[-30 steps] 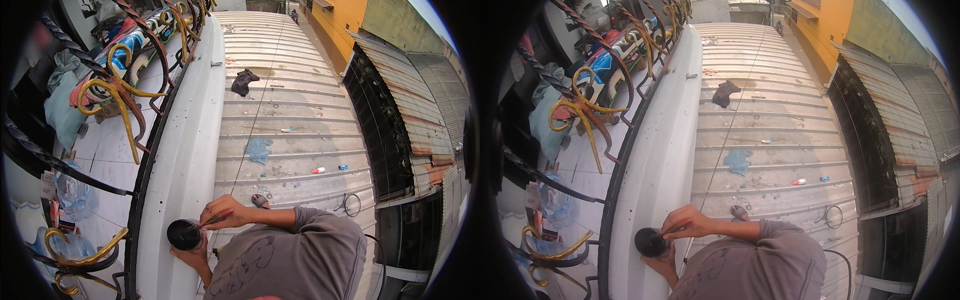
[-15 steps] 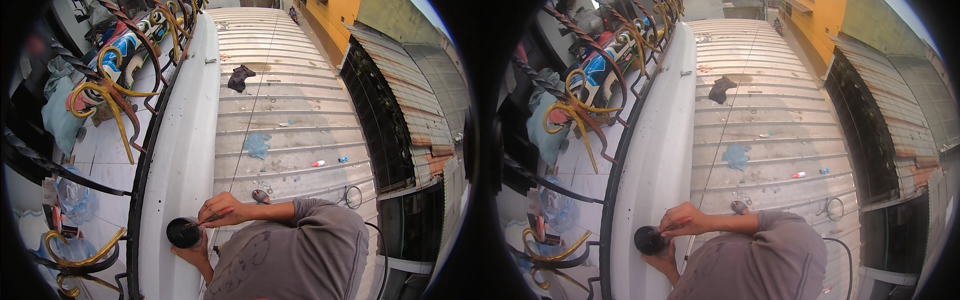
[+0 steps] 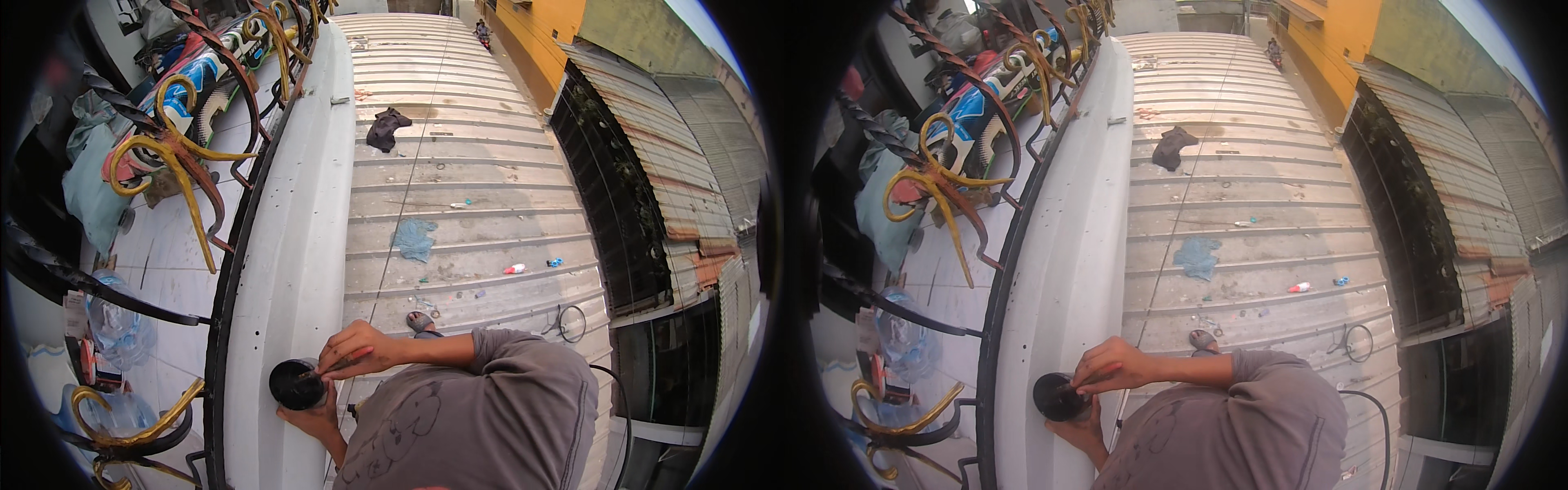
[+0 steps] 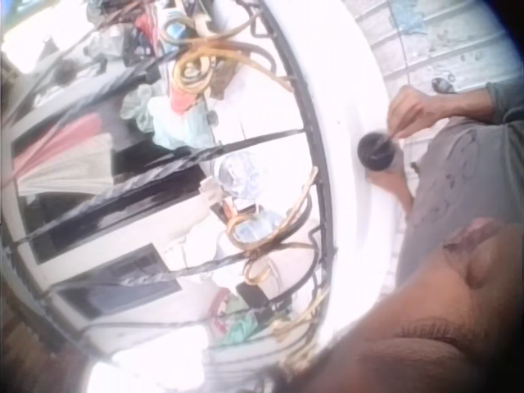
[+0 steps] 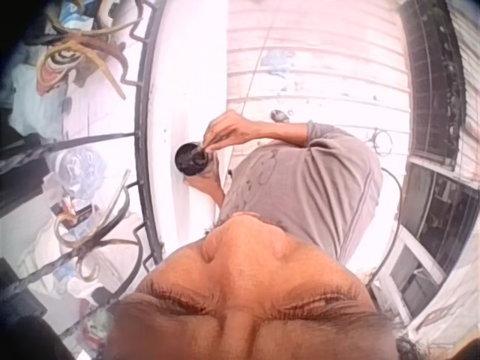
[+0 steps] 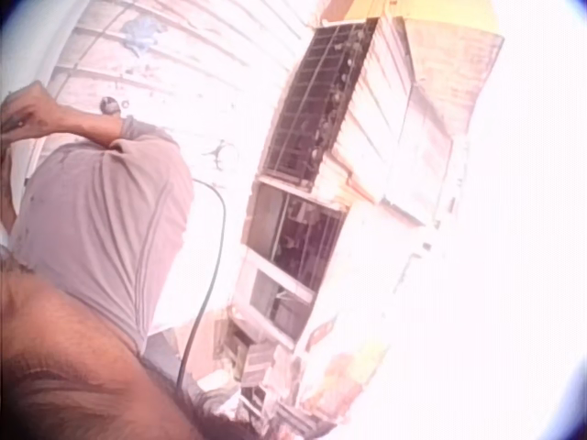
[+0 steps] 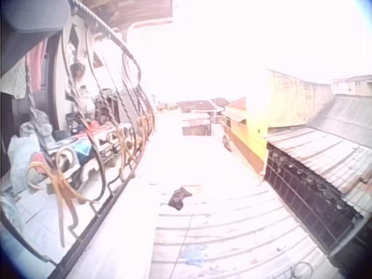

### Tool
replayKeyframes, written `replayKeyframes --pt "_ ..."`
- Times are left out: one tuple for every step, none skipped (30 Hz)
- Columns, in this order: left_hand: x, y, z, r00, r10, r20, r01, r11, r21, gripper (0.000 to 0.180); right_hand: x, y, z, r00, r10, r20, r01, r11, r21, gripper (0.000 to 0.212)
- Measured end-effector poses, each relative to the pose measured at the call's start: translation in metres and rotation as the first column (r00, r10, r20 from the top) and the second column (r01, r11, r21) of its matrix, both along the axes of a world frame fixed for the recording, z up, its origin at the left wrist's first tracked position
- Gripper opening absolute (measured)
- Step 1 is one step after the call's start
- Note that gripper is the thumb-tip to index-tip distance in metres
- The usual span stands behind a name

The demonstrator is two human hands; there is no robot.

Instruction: The person paints a metal railing on a balcony using a paintbrush and a small container of black paint. They repeatedly dip the brush into the paint and apply it to the vertical bars and decorative elements of the railing.

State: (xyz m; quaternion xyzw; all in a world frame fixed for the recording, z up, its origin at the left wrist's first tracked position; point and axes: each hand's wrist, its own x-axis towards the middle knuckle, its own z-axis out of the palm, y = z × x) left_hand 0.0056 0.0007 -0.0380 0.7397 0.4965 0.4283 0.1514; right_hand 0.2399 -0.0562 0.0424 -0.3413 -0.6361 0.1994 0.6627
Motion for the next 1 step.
replayKeyframes --pt "0.0001 0.0008 -0.0021 0.999 -0.018 0.052 0.019 0.999 -0.028 0.084 0.0003 -0.0025 0.0001 0.999 -0.034 0.025 0.035 0.999 -0.008 0.02"
